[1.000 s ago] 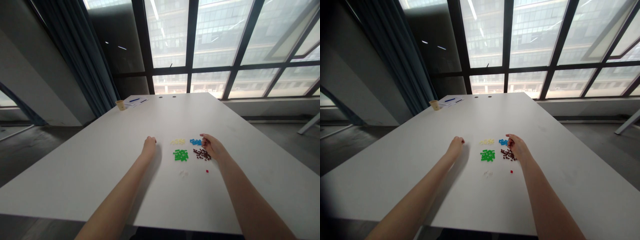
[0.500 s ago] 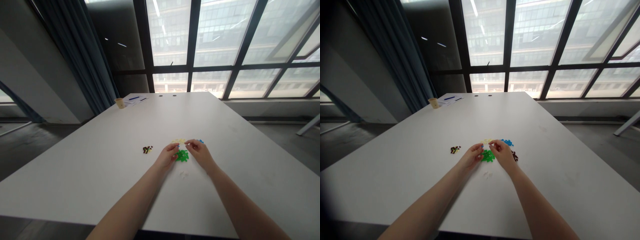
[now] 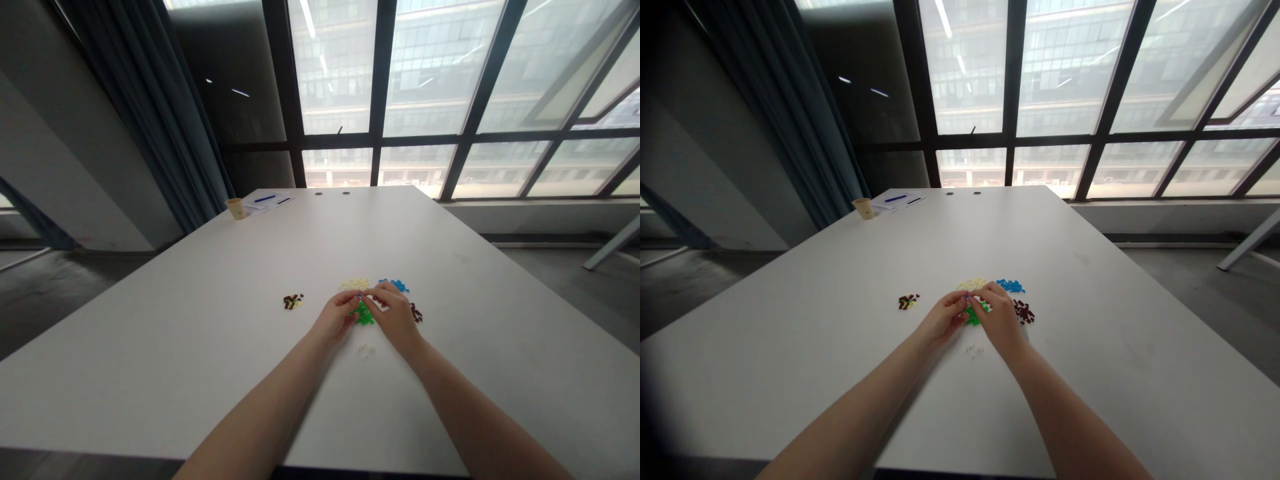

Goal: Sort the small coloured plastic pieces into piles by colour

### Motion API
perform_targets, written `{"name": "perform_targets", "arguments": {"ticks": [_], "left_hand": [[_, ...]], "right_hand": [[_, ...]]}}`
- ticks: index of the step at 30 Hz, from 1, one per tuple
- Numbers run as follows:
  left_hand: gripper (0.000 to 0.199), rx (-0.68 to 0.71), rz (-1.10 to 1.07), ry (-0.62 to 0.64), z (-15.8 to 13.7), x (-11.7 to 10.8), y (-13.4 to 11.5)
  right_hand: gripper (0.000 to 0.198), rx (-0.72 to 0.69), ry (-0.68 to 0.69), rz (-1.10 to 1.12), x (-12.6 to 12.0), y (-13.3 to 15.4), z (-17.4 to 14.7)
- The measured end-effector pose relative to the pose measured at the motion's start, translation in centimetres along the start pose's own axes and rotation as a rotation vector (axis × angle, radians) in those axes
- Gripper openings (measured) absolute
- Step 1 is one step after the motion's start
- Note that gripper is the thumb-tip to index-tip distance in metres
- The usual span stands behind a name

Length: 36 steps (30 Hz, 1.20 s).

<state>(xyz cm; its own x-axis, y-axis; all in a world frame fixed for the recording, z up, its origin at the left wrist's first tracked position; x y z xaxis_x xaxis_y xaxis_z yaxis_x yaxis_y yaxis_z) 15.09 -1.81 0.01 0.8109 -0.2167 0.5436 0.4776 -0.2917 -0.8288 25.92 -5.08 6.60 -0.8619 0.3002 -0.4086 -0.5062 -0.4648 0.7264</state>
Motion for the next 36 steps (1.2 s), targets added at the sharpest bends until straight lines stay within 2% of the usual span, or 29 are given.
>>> {"name": "perform_targets", "arguments": {"ticks": [4, 7, 10, 12, 13, 15, 17, 19, 21, 25, 29, 32, 36], "left_hand": [[0.037, 0.021, 0.018, 0.001, 0.3, 0.3, -0.7], [0.043, 0.127, 0.173, -0.062, 1.1, -1.8, -3.4], [0.035, 0.307, 0.587, -0.249, 1.6, -5.8, -7.8], [0.026, 0.377, 0.881, -0.460, 1.3, -8.6, -10.3], [0.026, 0.335, 1.031, -0.544, 1.1, -9.7, -11.0], [0.030, 0.151, 1.353, -0.723, 0.4, -11.3, -11.6], [0.034, -0.063, 1.578, -0.793, -0.2, -12.0, -11.3], [0.037, -0.199, 1.688, -0.760, -0.6, -12.1, -10.7], [0.038, -0.242, 1.752, -0.690, -0.6, -11.8, -10.3], [0.033, -0.253, 1.840, -0.523, 0.0, -11.3, -10.0], [0.029, -0.235, 1.817, -0.415, 0.3, -11.3, -9.7], [0.032, -0.196, 1.776, -0.363, 0.5, -11.4, -9.3], [0.033, -0.158, 1.725, -0.364, 0.7, -11.7, -8.9]], "right_hand": [[0.012, -0.044, -0.005, -0.090, -0.9, -0.6, 0.6], [0.015, -0.006, -0.066, -0.240, -3.6, -3.1, 1.8], [0.016, 0.198, -0.069, -0.487, -6.6, -7.7, 2.6], [0.017, 0.350, -0.022, -0.646, -7.7, -10.5, 2.5], [0.018, 0.401, 0.000, -0.704, -7.9, -11.4, 2.3], [0.019, 0.460, 0.039, -0.777, -7.8, -12.5, 1.9], [0.020, 0.485, 0.068, -0.799, -7.4, -13.0, 1.6], [0.021, 0.507, 0.091, -0.777, -6.9, -13.3, 1.5], [0.023, 0.524, 0.100, -0.729, -6.8, -13.6, 1.5], [0.024, 0.537, 0.080, -0.657, -7.3, -14.2, 1.6], [0.026, 0.579, 0.090, -0.642, -7.8, -14.6, 1.6], [0.029, 0.568, 0.124, -0.644, -7.5, -14.7, 1.6], [0.030, 0.486, 0.169, -0.685, -7.0, -14.4, 1.6]]}}
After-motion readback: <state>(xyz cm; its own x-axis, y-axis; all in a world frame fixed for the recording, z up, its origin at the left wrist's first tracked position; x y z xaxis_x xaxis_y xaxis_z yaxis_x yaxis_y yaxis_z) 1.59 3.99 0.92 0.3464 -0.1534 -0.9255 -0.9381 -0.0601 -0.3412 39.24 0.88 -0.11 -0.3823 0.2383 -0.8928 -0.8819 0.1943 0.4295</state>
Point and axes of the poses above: each hand's wrist, its own z-axis towards the middle knuckle, its own x-axis out of the palm, y = z × x, the point moved 6 cm from there along z, towards the middle knuckle, and after that the axes turned 2 degrees about x, right-handed, at the moved point
